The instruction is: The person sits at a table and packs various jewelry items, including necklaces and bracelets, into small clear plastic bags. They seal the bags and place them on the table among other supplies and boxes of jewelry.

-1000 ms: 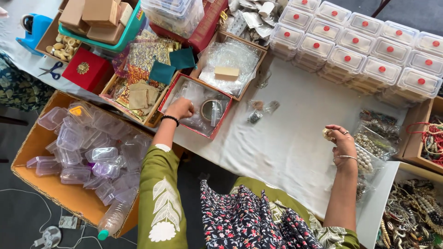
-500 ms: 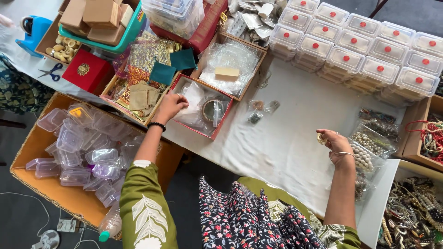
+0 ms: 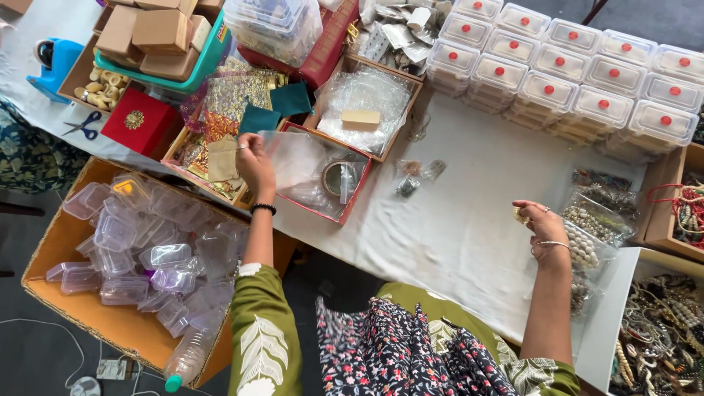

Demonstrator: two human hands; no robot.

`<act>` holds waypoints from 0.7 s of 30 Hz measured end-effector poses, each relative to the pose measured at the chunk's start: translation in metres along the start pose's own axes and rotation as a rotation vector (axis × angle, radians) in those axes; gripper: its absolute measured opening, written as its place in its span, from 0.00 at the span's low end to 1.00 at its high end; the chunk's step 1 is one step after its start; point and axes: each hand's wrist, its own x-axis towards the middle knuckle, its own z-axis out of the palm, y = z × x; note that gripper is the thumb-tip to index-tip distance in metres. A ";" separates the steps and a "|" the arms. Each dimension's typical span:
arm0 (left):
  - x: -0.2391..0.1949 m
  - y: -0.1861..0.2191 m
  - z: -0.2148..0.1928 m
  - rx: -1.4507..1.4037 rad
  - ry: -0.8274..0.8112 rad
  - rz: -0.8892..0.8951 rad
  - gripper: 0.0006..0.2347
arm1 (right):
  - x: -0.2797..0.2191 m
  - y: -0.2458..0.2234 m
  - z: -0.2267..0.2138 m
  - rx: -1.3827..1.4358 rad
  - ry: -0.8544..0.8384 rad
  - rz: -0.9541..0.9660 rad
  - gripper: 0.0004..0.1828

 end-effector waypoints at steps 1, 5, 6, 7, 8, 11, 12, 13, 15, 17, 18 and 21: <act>0.001 0.016 -0.008 0.000 0.000 0.001 0.03 | 0.000 -0.001 0.001 0.001 0.000 -0.001 0.11; -0.012 0.041 -0.032 0.318 0.051 0.498 0.03 | -0.001 -0.002 0.005 0.036 0.024 -0.002 0.11; -0.018 0.040 -0.034 0.528 -0.051 0.638 0.03 | 0.000 -0.004 0.006 0.060 0.019 -0.011 0.10; -0.027 0.019 -0.028 0.528 -0.050 0.638 0.03 | 0.001 -0.003 0.007 0.060 0.018 -0.012 0.10; -0.035 -0.003 -0.022 0.598 -0.310 0.587 0.03 | 0.003 -0.002 0.008 0.051 0.020 -0.010 0.10; -0.051 -0.051 -0.004 0.795 -0.698 0.433 0.04 | -0.001 -0.004 0.011 0.039 0.031 0.004 0.10; -0.054 -0.064 0.002 0.927 -0.818 0.329 0.05 | -0.004 -0.005 0.013 0.035 0.040 0.013 0.09; -0.052 -0.083 0.010 0.927 -0.821 0.328 0.05 | -0.003 -0.003 0.014 0.034 0.041 0.015 0.09; -0.047 -0.120 0.028 0.925 -0.806 0.206 0.09 | 0.000 -0.002 0.014 0.055 0.015 -0.027 0.10; -0.036 -0.108 0.033 0.915 -0.891 0.159 0.15 | -0.001 -0.003 0.017 0.036 0.022 -0.024 0.10; -0.032 -0.102 0.035 0.911 -0.977 0.110 0.23 | -0.001 -0.003 0.018 0.020 0.025 -0.017 0.10; -0.031 -0.014 0.009 1.109 -1.134 0.089 0.38 | 0.010 0.012 0.013 0.015 0.017 -0.015 0.11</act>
